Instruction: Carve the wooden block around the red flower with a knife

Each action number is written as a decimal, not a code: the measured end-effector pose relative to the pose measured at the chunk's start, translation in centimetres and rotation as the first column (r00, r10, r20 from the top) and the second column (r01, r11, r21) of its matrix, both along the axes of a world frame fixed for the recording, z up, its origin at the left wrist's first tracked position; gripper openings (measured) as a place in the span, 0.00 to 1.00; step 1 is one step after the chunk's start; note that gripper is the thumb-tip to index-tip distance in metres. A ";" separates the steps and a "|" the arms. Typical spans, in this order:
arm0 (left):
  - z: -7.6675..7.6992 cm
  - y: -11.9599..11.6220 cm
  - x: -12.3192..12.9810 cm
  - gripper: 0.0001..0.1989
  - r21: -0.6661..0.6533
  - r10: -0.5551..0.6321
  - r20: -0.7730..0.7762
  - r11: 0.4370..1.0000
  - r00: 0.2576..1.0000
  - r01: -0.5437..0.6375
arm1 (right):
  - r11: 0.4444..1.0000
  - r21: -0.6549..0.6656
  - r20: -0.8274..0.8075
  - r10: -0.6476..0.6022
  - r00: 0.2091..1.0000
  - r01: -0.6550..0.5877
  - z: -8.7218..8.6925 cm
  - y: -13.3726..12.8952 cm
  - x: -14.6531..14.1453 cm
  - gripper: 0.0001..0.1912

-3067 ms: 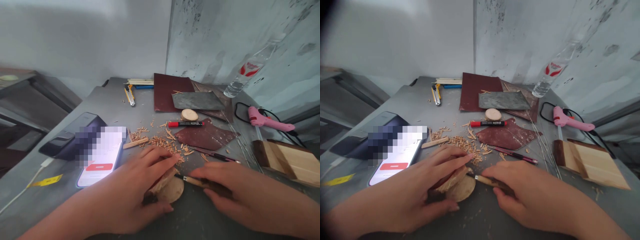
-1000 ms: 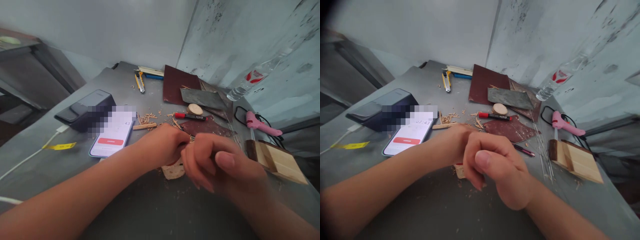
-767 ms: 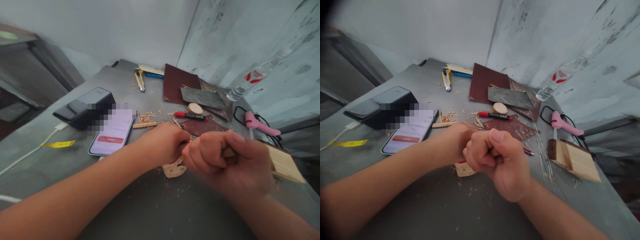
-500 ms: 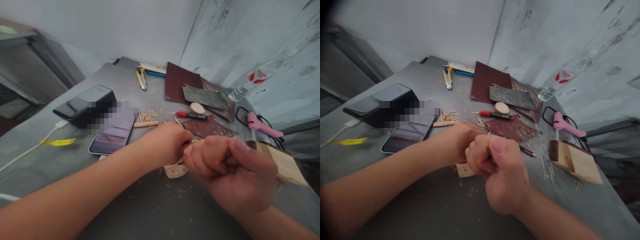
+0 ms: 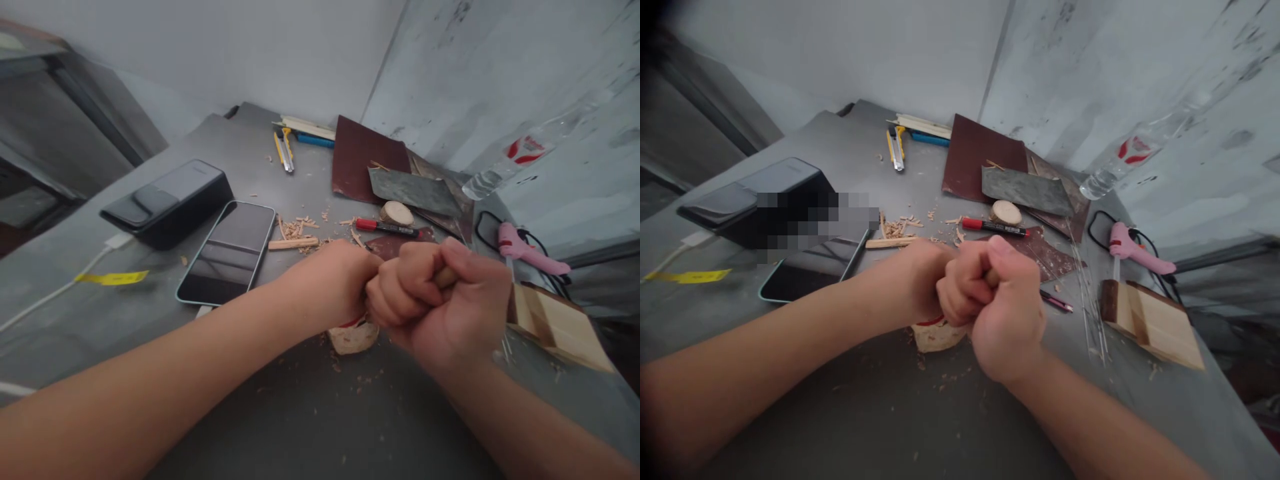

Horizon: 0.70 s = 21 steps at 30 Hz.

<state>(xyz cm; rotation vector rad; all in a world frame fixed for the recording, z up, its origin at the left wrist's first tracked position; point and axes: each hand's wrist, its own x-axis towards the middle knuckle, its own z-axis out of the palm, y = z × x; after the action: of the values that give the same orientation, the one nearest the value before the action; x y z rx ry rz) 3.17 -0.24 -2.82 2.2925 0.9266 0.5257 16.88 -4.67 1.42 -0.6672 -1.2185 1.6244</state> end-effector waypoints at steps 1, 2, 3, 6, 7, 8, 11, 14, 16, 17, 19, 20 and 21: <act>0.0 0.0 0.0 0.06 0.005 -0.003 0.003 1.000 1.000 0.003 | 1.000 -0.021 -0.020 -0.020 1.000 0.019 -0.1 0.2 0.2 0.27; 0.0 -0.1 0.1 0.06 0.010 -0.003 0.006 1.000 1.000 0.003 | 0.999 -0.038 -0.030 -0.039 0.999 0.038 -0.1 0.3 0.4 0.27; 0.0 -0.1 0.1 0.06 0.015 0.003 0.008 1.000 1.000 -0.003 | 0.998 -0.051 -0.039 -0.049 0.998 0.047 -0.2 0.4 0.6 0.26; 0.2 -0.3 0.1 0.07 0.022 0.009 0.014 1.000 1.000 -0.009 | 0.996 -0.080 -0.067 -0.045 0.997 0.039 -0.4 0.6 0.9 0.26; 0.2 -0.3 0.0 0.07 0.019 0.008 0.011 1.000 1.000 -0.009 | 0.996 -0.086 -0.071 -0.024 0.997 0.018 -0.3 0.6 1.0 0.26; 0.2 -0.3 0.0 0.07 0.014 0.009 0.007 1.000 1.000 -0.010 | 0.995 -0.098 -0.072 -0.001 0.997 -0.006 -0.2 0.7 1.1 0.27; 0.3 -0.3 -0.1 0.08 -0.004 0.018 0.009 1.000 1.000 -0.018 | 0.991 -0.131 -0.063 0.028 0.998 -0.036 0.7 0.5 1.3 0.27; 0.3 -0.3 0.0 0.11 -0.022 0.031 0.038 0.999 0.999 -0.031 | 0.991 -0.132 0.020 -0.020 1.000 0.023 2.0 -0.2 1.3 0.30; 0.3 -0.3 0.0 0.12 -0.045 0.046 0.045 0.998 0.998 -0.044 | 0.991 -0.118 0.068 -0.058 0.996 0.065 2.5 -0.9 1.2 0.33; 0.4 -0.4 0.1 0.12 -0.060 0.055 0.046 0.997 0.997 -0.052 | 0.990 -0.115 0.081 -0.072 0.994 0.081 2.6 -1.2 1.0 0.35; 0.5 -0.4 0.1 0.12 -0.083 0.081 0.039 0.994 0.996 -0.077 | 0.989 -0.115 0.101 -0.083 0.991 0.095 2.6 -1.7 0.6 0.37; 0.5 -0.5 0.1 0.13 -0.082 0.098 0.032 0.992 0.995 -0.095 | 0.989 -0.115 0.118 -0.077 0.990 0.090 2.6 -1.9 0.4 0.37; 0.6 -0.5 0.1 0.13 -0.082 0.111 0.026 0.991 0.993 -0.109 | 0.990 -0.106 0.137 -0.081 0.987 0.096 2.5 -2.0 0.1 0.38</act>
<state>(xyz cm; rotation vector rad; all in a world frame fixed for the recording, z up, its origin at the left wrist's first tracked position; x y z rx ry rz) 3.24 -0.71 -2.25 2.1651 1.0449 0.5586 16.98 -6.69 3.96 -0.9003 -1.1810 1.6034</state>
